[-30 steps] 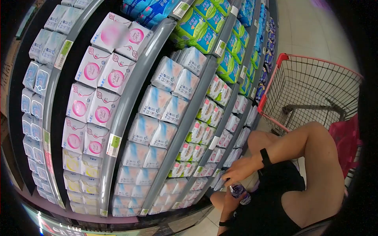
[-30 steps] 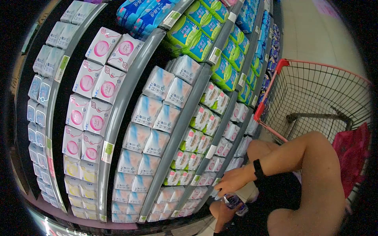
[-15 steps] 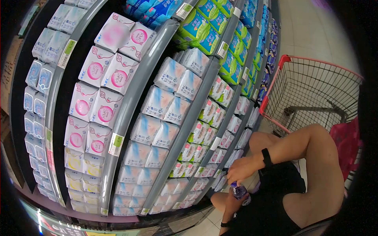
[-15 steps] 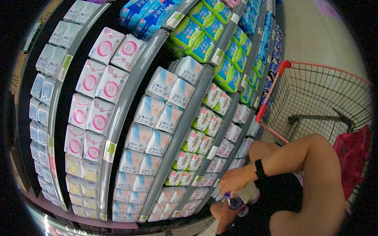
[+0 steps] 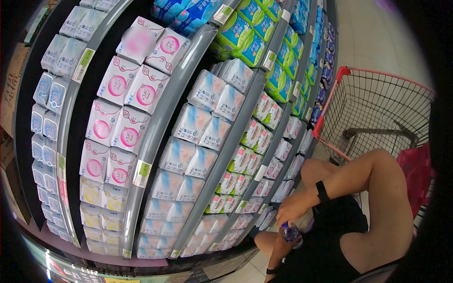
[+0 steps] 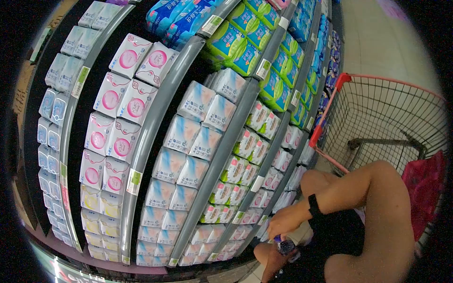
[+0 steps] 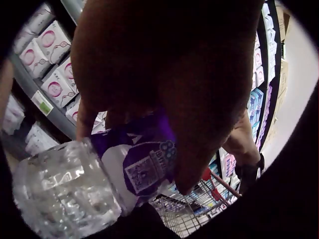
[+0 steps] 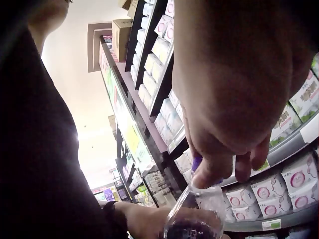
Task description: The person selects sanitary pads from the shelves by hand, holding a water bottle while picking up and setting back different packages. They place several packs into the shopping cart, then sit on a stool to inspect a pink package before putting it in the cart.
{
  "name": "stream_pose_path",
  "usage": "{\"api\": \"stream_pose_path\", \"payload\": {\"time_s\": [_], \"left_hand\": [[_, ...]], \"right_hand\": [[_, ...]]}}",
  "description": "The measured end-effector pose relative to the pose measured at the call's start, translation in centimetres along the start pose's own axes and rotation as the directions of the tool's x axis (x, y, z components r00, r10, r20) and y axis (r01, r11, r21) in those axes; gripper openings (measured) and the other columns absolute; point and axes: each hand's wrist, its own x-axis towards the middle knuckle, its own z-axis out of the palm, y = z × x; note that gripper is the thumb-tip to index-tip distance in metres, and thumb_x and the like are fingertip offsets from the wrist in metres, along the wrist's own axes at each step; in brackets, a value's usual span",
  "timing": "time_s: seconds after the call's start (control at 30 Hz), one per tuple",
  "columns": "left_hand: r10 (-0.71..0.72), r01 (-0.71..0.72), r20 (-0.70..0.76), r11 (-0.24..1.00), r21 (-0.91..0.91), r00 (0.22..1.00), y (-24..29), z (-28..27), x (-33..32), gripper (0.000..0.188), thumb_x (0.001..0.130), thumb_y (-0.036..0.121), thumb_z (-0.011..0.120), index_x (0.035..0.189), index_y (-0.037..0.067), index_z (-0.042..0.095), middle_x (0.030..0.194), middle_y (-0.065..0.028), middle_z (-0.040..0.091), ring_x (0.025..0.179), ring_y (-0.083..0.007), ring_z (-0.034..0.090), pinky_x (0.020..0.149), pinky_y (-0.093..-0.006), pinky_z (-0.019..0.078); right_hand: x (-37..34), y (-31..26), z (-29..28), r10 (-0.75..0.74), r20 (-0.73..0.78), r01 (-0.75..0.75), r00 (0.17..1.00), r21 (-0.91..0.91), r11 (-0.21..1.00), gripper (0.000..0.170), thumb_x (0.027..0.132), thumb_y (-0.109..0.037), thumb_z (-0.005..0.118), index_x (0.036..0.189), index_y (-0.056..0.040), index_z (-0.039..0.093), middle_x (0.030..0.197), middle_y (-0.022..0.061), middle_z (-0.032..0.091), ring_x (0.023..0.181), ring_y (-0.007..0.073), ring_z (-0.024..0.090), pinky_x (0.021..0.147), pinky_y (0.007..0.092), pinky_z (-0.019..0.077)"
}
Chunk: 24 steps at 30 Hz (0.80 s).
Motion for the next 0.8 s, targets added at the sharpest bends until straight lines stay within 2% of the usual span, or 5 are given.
{"api": "stream_pose_path", "payload": {"time_s": [0.17, 0.47, 0.57, 0.77, 0.8], "left_hand": [[-0.017, 0.013, 0.067, 0.998, 0.068, 0.998, 1.0, -0.3, -0.1, 0.072, 0.079, 0.036, 0.085, 0.128, 0.0, 0.047, 0.106, -0.0228, 0.068, 0.101, -0.0382, 0.069, 0.083, -0.0438, 0.054], [0.079, -0.09, 0.087, 0.988, 0.128, 0.993, -0.3, 0.7, 0.3, 0.073, 0.078, 0.042, 0.085, 0.125, 0.0, 0.049, 0.104, -0.0244, 0.069, 0.097, -0.0399, 0.07, 0.08, -0.045, 0.0542], [-0.014, -0.001, 0.102, 0.99, 0.14, 0.995, -0.1, 0.9, 0.4, 0.073, 0.078, 0.041, 0.085, 0.126, -0.001, 0.048, 0.104, -0.025, 0.069, 0.098, -0.0412, 0.069, 0.08, -0.0459, 0.0541], [0.013, -0.013, -0.091, 1.0, -0.008, 0.996, 0.4, 1.4, 0.7, 0.074, 0.078, 0.037, 0.085, 0.131, 0.002, 0.047, 0.109, -0.0264, 0.068, 0.1, -0.0439, 0.068, 0.081, -0.0474, 0.0541], [0.0, 0.0, -0.105, 1.0, 0.001, 0.995, -0.2, 1.6, 0.9, 0.073, 0.078, 0.037, 0.085, 0.13, 0.002, 0.047, 0.109, -0.0264, 0.068, 0.1, -0.044, 0.068, 0.081, -0.0476, 0.0542]], "right_hand": [[0.1, -0.6, 0.1, 0.172, 0.192, -0.151, 0.966, -0.119, 0.981, 0.042, 0.09, -0.037, 0.067, 0.106, 0.0016, 0.059, 0.102, 0.0218, 0.067, 0.097, 0.0441, 0.065, 0.079, 0.053, 0.0524], [-0.3, -1.8, -0.5, 0.245, 0.2, -0.198, 0.949, -0.23, 0.953, 0.044, 0.093, -0.042, 0.063, 0.099, 0.0018, 0.066, 0.096, 0.0254, 0.068, 0.093, 0.0457, 0.067, 0.079, 0.0553, 0.0528], [-0.5, -0.9, 0.8, 0.242, 0.143, -0.198, 0.96, -0.268, 0.943, 0.039, 0.093, -0.039, 0.062, 0.089, -0.0005, 0.068, 0.09, 0.0226, 0.069, 0.088, 0.0422, 0.068, 0.072, 0.0537, 0.0539], [-0.4, -1.5, 2.3, 0.121, -0.237, -0.219, 0.964, -0.452, 0.865, 0.032, 0.093, -0.031, 0.056, 0.074, -0.0078, 0.068, 0.072, 0.0105, 0.07, 0.07, 0.0346, 0.069, 0.053, 0.0468, 0.051], [-0.3, -1.2, 2.6, 0.198, -0.24, -0.287, 0.95, -0.426, 0.858, 0.033, 0.093, -0.031, 0.055, 0.073, -0.0083, 0.068, 0.071, 0.0103, 0.07, 0.069, 0.0345, 0.069, 0.052, 0.0472, 0.051]]}}
